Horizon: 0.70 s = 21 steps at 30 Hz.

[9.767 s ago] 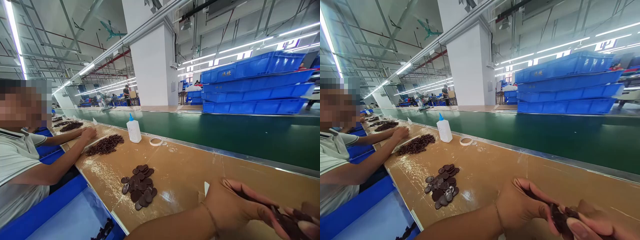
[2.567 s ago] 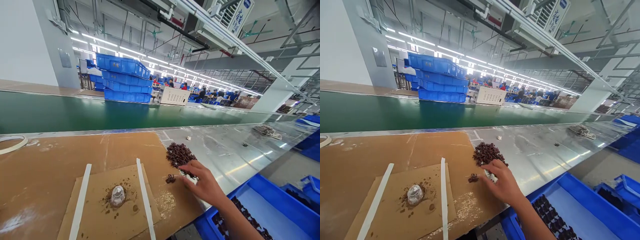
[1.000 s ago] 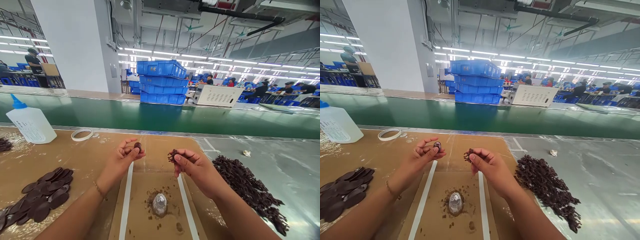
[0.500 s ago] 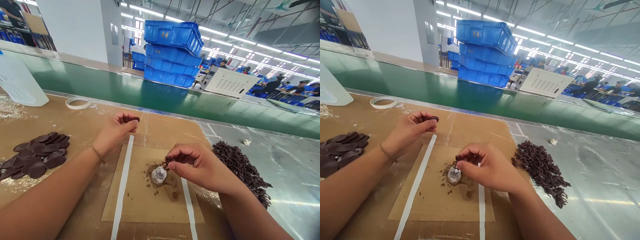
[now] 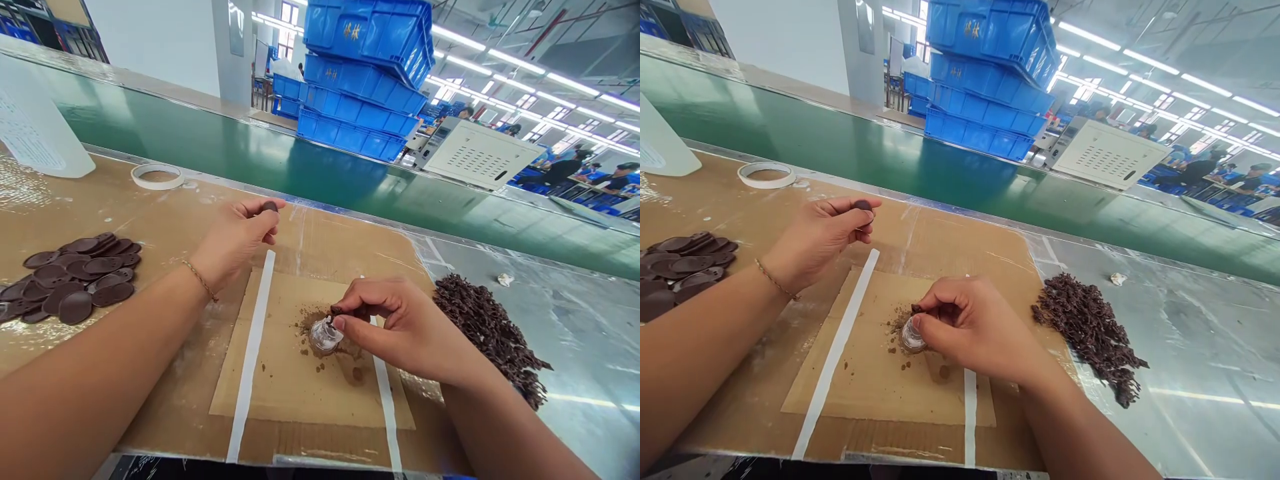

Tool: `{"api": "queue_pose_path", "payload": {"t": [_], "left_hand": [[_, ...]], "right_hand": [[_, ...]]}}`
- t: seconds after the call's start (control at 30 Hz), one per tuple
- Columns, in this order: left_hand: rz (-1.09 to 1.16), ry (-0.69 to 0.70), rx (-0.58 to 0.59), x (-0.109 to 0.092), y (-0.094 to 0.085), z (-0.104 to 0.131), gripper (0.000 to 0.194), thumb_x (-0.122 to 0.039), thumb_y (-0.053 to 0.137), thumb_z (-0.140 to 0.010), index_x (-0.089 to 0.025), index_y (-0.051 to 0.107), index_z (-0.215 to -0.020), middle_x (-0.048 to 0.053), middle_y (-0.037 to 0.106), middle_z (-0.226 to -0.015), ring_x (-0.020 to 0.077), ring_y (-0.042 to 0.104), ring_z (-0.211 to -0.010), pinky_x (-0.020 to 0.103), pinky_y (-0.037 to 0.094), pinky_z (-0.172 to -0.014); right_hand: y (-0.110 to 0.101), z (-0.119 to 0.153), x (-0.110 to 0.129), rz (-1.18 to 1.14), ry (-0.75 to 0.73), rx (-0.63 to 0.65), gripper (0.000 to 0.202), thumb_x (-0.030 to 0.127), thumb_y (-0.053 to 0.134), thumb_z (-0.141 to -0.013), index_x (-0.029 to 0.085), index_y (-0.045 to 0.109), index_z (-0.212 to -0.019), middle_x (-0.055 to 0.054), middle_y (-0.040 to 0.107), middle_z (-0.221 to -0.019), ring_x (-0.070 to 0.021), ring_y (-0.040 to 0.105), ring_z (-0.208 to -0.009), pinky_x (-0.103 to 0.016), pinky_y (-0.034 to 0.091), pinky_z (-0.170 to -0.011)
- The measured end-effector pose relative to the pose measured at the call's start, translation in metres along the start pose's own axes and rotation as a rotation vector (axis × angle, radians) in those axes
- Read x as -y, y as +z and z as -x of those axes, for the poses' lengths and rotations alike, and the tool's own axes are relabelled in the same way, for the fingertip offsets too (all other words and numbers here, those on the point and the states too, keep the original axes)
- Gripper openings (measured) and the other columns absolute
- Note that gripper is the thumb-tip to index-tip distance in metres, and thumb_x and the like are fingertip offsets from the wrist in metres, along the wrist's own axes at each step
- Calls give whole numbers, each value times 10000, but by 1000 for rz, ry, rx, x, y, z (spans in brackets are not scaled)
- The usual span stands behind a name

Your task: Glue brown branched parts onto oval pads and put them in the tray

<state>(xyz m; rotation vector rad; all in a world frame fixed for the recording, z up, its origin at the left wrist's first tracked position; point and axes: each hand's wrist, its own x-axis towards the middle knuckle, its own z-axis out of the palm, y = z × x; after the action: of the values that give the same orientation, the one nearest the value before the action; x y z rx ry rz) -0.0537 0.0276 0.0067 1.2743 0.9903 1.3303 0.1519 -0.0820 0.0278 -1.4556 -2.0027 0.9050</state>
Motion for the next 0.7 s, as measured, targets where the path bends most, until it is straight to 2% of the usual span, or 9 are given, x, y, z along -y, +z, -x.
{"api": "queue_pose_path", "payload": {"t": [0.1, 0.17, 0.27, 0.33, 0.5, 0.7], "left_hand": [[-34, 23, -17, 0, -1, 0, 120, -155, 650, -737, -151, 734, -822, 31, 675, -908, 79, 485, -593, 228, 456, -581], [-46, 24, -34, -1, -1, 0, 169, -153, 648, -746, -149, 739, -889, 39, 690, -938, 78, 492, -591, 225, 460, -575], [3, 1, -27, 0, 0, -1, 223, -162, 650, -774, -139, 729, -981, 41, 688, -903, 83, 509, -585, 230, 471, -561], [40, -9, -21, 1, 1, -2, 189, -153, 661, -775, -131, 726, -951, 27, 658, -833, 85, 512, -582, 237, 486, -568], [83, 5, 4, 1, 1, -2, 89, -136, 689, -775, -128, 711, -860, -12, 576, -723, 87, 533, -607, 256, 516, -662], [133, -50, 26, 2, -1, -2, 68, -135, 666, -811, -108, 708, -858, 7, 609, -745, 110, 599, -676, 321, 529, -790]], "right_hand": [[-1, 1, 0, 2, 4, -35, 125, 248, 657, -816, 182, 688, -715, -10, 634, -647, -123, 535, -576, -241, 416, -519], [-1, 1, 1, 7, 10, -42, 126, 247, 654, -806, 181, 687, -705, -14, 637, -648, -129, 536, -579, -248, 416, -520], [1, 0, 2, 44, 16, -28, 130, 225, 648, -786, 178, 665, -666, -8, 608, -614, -123, 509, -555, -247, 390, -500], [3, 0, 3, 70, 9, -26, 134, 214, 647, -781, 178, 652, -651, 0, 584, -593, -115, 489, -536, -243, 371, -488], [6, -2, 6, 97, -24, -29, 170, 207, 645, -777, 179, 611, -612, 16, 540, -563, -99, 456, -507, -232, 339, -462], [6, -2, 3, 44, -2, -37, 153, 189, 666, -756, 183, 636, -606, 6, 557, -569, -108, 472, -514, -247, 359, -469]]}}
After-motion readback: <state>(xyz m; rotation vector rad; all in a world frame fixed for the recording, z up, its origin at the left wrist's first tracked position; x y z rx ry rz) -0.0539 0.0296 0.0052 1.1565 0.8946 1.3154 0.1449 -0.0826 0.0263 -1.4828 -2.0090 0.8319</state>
